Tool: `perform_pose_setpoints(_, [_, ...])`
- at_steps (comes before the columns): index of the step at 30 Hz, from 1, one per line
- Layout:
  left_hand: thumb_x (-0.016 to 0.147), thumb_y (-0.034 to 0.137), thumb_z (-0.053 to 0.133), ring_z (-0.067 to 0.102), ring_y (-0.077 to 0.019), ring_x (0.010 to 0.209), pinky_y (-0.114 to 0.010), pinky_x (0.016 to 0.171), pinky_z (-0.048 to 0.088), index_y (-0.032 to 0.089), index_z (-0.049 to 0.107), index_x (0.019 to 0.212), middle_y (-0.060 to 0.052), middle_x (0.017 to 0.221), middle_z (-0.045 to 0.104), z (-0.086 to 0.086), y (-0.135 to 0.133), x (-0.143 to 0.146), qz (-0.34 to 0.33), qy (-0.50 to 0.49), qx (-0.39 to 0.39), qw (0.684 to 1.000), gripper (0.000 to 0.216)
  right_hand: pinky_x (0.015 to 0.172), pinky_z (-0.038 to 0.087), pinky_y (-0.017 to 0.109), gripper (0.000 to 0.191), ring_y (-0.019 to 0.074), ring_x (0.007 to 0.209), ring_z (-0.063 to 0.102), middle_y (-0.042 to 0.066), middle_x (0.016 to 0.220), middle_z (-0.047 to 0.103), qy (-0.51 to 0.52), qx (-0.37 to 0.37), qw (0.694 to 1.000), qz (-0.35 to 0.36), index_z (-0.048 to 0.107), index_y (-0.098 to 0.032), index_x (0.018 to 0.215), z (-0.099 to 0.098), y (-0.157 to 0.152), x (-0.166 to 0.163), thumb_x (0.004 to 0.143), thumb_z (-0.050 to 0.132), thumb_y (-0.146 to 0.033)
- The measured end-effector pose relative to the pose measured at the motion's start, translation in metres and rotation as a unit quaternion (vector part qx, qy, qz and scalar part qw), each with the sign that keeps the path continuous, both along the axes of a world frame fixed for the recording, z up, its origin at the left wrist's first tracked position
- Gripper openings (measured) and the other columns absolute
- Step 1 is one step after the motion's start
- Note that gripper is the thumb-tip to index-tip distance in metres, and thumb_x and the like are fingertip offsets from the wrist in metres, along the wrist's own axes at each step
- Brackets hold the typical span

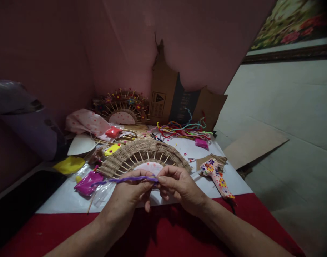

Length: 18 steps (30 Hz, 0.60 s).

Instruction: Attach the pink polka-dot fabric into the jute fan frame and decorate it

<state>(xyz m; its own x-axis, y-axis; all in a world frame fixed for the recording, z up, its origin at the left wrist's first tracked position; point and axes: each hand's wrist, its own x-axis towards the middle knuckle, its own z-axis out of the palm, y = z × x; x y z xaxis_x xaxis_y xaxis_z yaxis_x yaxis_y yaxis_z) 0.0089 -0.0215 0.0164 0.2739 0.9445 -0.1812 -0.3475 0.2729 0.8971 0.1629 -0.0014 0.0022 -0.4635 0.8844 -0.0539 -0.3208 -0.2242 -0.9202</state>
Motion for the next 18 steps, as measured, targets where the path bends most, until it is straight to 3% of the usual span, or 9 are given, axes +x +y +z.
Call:
perform_pose_setpoints(8, [0.062, 0.026, 0.073, 0.055, -0.0108, 0.044, -0.018, 0.038, 0.041, 0.014, 0.061, 0.069, -0.003, 0.057, 0.065, 0.0014, -0.0008, -0.0008, 0.012, 0.006, 0.002, 1.000, 0.018, 0.045, 0.043, 0.014, 0.017, 0.0038, 0.048, 0.053, 0.001, 0.065, 0.064, 0.032, -0.107, 0.993, 0.044, 0.062, -0.011, 0.073, 0.0010, 0.0050, 0.0050, 0.067, 0.074, -0.020])
perform_pose_setpoints(18, [0.065, 0.030, 0.072, 0.050, -0.0097, 0.039, -0.020, 0.036, 0.041, 0.014, 0.060, 0.066, -0.002, 0.057, 0.062, -0.0041, -0.0011, -0.0019, -0.005, 0.056, 0.037, 0.998, 0.021, 0.041, 0.043, 0.017, 0.017, 0.0053, 0.043, 0.051, 0.000, 0.058, 0.062, 0.004, -0.040, 0.999, 0.032, 0.062, -0.011, 0.065, -0.0011, 0.0034, 0.0041, 0.062, 0.075, -0.020])
